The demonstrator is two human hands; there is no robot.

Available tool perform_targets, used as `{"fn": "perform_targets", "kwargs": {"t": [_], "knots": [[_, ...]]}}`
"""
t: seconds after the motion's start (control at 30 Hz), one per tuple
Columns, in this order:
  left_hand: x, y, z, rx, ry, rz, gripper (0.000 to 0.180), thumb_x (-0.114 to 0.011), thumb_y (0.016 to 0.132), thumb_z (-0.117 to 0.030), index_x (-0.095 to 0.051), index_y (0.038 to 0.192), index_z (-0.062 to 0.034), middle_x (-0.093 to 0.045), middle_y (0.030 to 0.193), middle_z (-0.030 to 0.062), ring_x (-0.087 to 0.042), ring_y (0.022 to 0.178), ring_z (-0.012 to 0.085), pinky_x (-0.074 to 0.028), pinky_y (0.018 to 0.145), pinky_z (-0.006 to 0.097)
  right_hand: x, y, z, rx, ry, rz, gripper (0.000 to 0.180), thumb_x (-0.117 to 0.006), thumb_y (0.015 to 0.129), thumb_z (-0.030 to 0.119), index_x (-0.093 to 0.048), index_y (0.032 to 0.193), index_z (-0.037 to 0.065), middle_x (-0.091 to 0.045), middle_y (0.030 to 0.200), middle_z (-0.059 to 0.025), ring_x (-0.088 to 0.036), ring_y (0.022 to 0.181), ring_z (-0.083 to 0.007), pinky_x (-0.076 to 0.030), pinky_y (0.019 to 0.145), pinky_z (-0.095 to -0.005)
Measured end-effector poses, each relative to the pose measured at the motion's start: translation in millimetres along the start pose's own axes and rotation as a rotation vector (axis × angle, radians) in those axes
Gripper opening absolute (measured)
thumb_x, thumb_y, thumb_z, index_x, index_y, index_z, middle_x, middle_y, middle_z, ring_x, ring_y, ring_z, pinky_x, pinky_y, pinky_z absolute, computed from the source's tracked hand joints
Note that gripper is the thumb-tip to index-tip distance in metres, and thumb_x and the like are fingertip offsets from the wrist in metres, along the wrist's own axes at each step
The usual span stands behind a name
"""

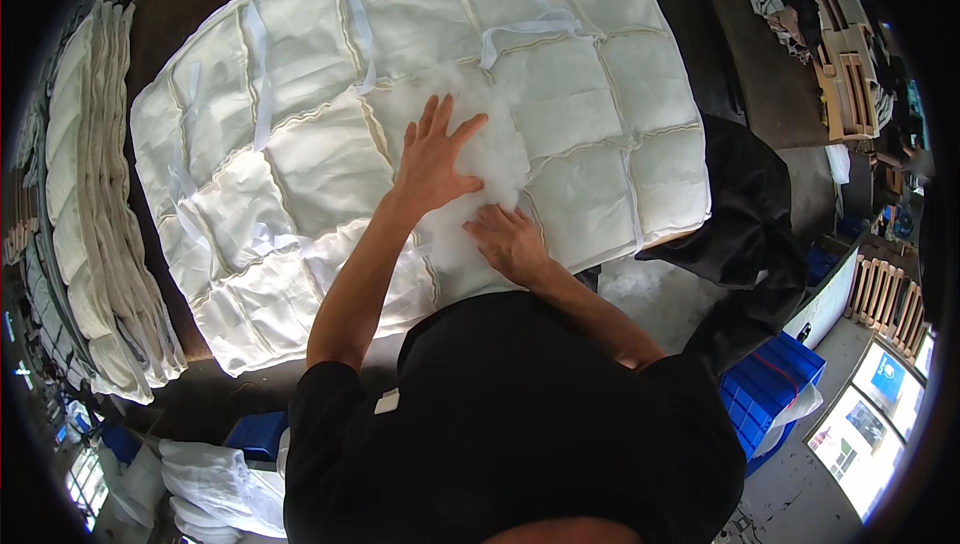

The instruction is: Stuffing white fiber material into the pockets of a white quilted fabric panel.

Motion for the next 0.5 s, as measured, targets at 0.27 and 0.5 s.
{"fn": "perform_targets", "kwargs": {"t": [0.27, 0.5], "knots": [[10, 24, 48, -0.01, 0.119, -0.349, 0.056, -0.081, 0.063, -0.006, -0.068, 0.116, -0.0145, -0.056, 0.12, 0.0125, -0.054, 0.115, 0.0353, -0.044, 0.094, 0.046, -11, -38, 28, 0.184, 0.124, 0.57, 0.025, -0.068, 0.078, 0.01, -0.067, 0.103, 0.009, -0.062, 0.108, -0.01, -0.062, 0.102, -0.0304, -0.053, 0.088, -0.0415], [-10, -9, -19, -0.365, 0.213, -0.278, 0.054, -0.078, 0.061, -0.004, -0.071, 0.114, -0.0136, -0.056, 0.124, 0.0124, -0.047, 0.132, 0.0346, -0.039, 0.107, 0.048, 102, 74, 4, 0.086, 0.124, 0.14, 0.072, -0.08, 0.077, 0.029, -0.053, 0.141, 0.012, -0.034, 0.158, -0.0162, -0.037, 0.142, -0.0409, -0.042, 0.109, -0.0513]]}}
Point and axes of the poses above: each hand's wrist, its own y-axis towards the middle knuckle, its own x-axis out of the back of the hand, z = x × y, the point moved 10 cm from there along y, towards the middle knuckle
